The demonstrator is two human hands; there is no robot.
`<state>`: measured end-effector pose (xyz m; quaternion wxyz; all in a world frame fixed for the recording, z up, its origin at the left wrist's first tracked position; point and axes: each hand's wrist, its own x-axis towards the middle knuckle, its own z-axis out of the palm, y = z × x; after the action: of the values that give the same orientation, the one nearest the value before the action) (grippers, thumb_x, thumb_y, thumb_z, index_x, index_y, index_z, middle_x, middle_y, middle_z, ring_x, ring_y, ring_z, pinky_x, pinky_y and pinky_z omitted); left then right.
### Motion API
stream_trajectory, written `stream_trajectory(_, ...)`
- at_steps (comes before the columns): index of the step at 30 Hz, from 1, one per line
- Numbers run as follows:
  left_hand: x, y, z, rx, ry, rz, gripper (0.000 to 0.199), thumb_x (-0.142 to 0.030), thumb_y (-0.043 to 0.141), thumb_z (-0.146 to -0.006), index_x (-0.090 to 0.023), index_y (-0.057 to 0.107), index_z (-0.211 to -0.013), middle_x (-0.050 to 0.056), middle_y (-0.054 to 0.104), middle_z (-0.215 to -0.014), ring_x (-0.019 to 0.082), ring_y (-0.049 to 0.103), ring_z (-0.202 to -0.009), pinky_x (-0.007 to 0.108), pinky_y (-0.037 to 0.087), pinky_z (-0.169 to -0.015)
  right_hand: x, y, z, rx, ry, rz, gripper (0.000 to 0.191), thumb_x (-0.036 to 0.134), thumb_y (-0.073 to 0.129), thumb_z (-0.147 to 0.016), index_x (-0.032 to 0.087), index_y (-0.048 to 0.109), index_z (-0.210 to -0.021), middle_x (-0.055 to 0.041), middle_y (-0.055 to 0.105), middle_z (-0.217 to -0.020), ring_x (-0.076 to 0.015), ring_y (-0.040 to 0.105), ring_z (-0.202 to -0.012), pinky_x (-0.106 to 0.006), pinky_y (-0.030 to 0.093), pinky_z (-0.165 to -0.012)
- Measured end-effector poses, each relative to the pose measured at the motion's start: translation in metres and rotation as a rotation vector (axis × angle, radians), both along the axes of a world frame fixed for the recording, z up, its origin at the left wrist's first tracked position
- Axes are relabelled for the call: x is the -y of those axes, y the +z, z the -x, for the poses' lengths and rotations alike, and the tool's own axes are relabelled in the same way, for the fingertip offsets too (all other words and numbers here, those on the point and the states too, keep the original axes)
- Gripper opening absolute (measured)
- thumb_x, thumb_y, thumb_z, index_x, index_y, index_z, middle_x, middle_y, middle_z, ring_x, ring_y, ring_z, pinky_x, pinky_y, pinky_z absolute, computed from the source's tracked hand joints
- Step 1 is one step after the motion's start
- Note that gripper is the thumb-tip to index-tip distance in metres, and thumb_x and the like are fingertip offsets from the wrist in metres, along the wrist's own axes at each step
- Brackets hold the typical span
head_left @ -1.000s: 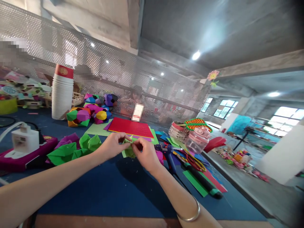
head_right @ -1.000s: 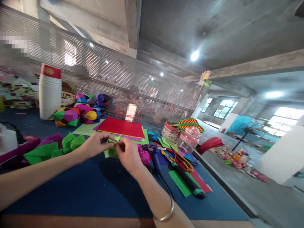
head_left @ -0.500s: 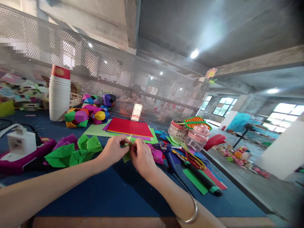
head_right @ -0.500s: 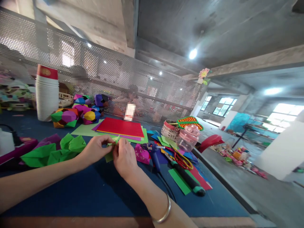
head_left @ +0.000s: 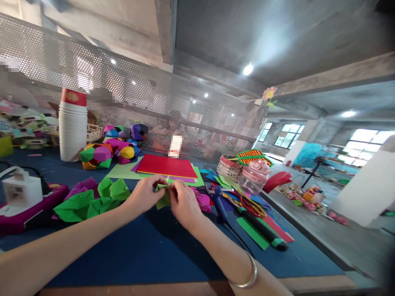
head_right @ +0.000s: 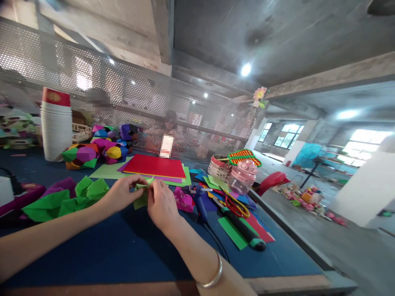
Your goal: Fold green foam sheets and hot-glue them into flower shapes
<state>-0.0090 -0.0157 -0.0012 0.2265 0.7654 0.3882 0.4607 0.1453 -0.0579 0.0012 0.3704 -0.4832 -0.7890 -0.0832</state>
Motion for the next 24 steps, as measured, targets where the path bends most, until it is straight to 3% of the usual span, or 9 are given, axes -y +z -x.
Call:
stream_trajectory(5,0.007,0.007,0.002,-0.105,-0.011,-0.052,0.022,-0.021,0.054,-0.072,-0.021,0.071,-0.086,0.002,0.073,-0.087,0.018,0.065,-0.079,0.025,0.046,-0.07,0.001,0.001,-0.001,0.075,-0.021,-0.011,0.011,0.017,0.043,-0.092,0.019,0.049,-0.083,-0.0038,0.055,-0.081,-0.0179,0.053,-0.073,-0.027,0.035,-0.061)
stream_trajectory(10,0.01,0.009,0.003,-0.187,-0.005,-0.08,0.015,-0.02,0.052,-0.074,-0.019,0.067,-0.074,0.002,0.07,-0.072,0.016,0.062,-0.068,0.023,0.041,-0.062,0.001,0.001,0.0,0.136,-0.041,-0.036,0.011,0.015,0.044,-0.09,0.02,0.049,-0.081,-0.0032,0.054,-0.08,-0.0175,0.051,-0.071,-0.027,0.034,-0.06)
stream_trajectory(20,0.021,0.007,0.001,-0.185,0.067,-0.182,0.008,-0.016,0.053,-0.071,-0.017,0.057,-0.063,0.0,0.058,-0.061,0.013,0.051,-0.058,0.023,0.035,-0.056,0.008,0.003,0.003,0.185,-0.032,-0.055,0.009,0.012,0.045,-0.086,0.019,0.047,-0.082,-0.0045,0.053,-0.08,-0.0188,0.051,-0.072,-0.028,0.035,-0.06)
stream_trajectory(24,0.016,0.008,0.0,-0.097,0.04,-0.096,0.01,-0.019,0.053,-0.072,-0.017,0.062,-0.069,0.001,0.064,-0.066,0.015,0.057,-0.063,0.024,0.04,-0.06,0.006,0.008,0.002,0.052,0.017,-0.044,0.012,0.016,0.042,-0.091,0.019,0.051,-0.084,-0.0055,0.057,-0.084,-0.0185,0.054,-0.077,-0.028,0.04,-0.067)
